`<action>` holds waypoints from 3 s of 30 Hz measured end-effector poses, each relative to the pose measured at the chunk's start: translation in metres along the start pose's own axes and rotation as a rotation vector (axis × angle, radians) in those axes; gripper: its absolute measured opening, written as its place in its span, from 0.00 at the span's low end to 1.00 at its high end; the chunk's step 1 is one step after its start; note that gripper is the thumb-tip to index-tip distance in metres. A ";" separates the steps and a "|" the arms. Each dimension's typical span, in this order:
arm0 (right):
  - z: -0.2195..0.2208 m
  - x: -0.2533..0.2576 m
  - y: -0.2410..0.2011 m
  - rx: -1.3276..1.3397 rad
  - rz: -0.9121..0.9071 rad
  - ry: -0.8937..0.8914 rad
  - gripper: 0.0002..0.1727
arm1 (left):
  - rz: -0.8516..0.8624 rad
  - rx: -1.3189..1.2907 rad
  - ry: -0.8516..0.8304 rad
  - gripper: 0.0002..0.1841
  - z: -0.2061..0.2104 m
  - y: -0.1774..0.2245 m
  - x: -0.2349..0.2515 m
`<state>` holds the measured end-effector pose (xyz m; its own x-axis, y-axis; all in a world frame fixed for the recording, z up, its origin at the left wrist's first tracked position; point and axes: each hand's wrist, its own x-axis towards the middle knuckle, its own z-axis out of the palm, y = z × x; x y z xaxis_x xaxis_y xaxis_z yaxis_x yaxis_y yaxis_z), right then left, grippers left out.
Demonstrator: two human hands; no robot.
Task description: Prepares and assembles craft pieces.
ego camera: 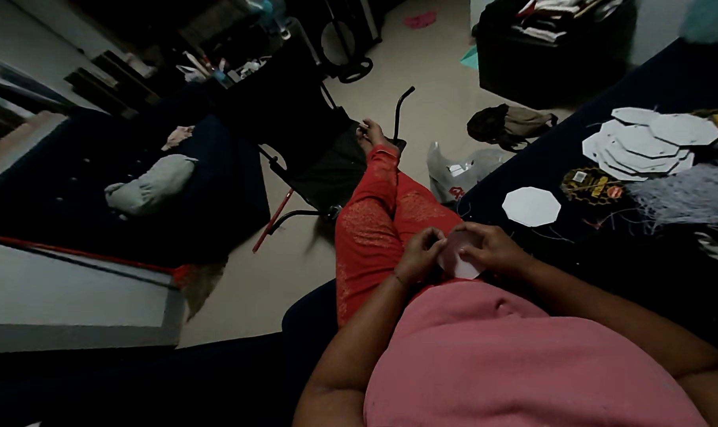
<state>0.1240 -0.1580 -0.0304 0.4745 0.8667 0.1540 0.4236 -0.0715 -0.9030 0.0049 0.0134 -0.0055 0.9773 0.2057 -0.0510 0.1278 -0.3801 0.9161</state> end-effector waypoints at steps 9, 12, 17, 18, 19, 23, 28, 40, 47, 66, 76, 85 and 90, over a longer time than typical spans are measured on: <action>-0.002 0.001 -0.003 0.067 0.044 0.057 0.20 | -0.017 -0.153 0.057 0.09 0.003 -0.004 -0.001; -0.004 0.000 -0.003 0.106 0.073 0.034 0.21 | -0.018 -0.204 0.085 0.07 0.003 -0.002 -0.002; -0.003 -0.001 -0.005 0.158 0.093 -0.002 0.21 | -0.029 -0.266 0.091 0.05 0.004 -0.004 -0.002; -0.003 -0.001 -0.005 0.148 0.083 -0.003 0.21 | -0.029 -0.258 0.084 0.05 0.004 -0.005 -0.002; -0.002 -0.001 -0.004 0.125 0.072 -0.001 0.21 | -0.032 -0.249 0.079 0.05 0.004 -0.005 -0.001; 0.001 -0.004 -0.003 -0.016 0.034 0.010 0.21 | -0.100 -0.192 0.075 0.05 0.003 -0.001 -0.001; 0.003 -0.007 -0.007 -0.082 -0.002 0.067 0.21 | -0.116 -0.176 0.096 0.05 0.003 0.004 -0.002; -0.013 -0.002 0.016 0.368 0.154 0.252 0.21 | -0.123 -0.389 0.122 0.15 -0.001 -0.003 -0.003; -0.007 -0.002 0.005 0.140 0.076 0.059 0.21 | -0.017 -0.158 0.098 0.21 0.007 0.000 0.004; -0.002 -0.005 0.001 0.291 0.174 0.151 0.06 | -0.123 -0.237 0.159 0.12 0.011 0.001 0.005; -0.004 -0.006 -0.003 0.258 0.237 0.144 0.05 | -0.116 -0.135 0.129 0.13 0.010 0.005 0.003; -0.010 -0.006 0.000 0.136 0.186 0.149 0.09 | -0.129 -0.115 0.108 0.12 0.003 -0.002 0.003; -0.039 -0.001 0.011 0.120 0.106 0.239 0.13 | -0.099 -0.118 0.177 0.12 0.001 -0.006 0.000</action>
<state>0.1584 -0.1790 -0.0243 0.6856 0.7157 0.1331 0.2740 -0.0843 -0.9580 0.0046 0.0146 -0.0112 0.9148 0.3957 -0.0817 0.1905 -0.2442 0.9508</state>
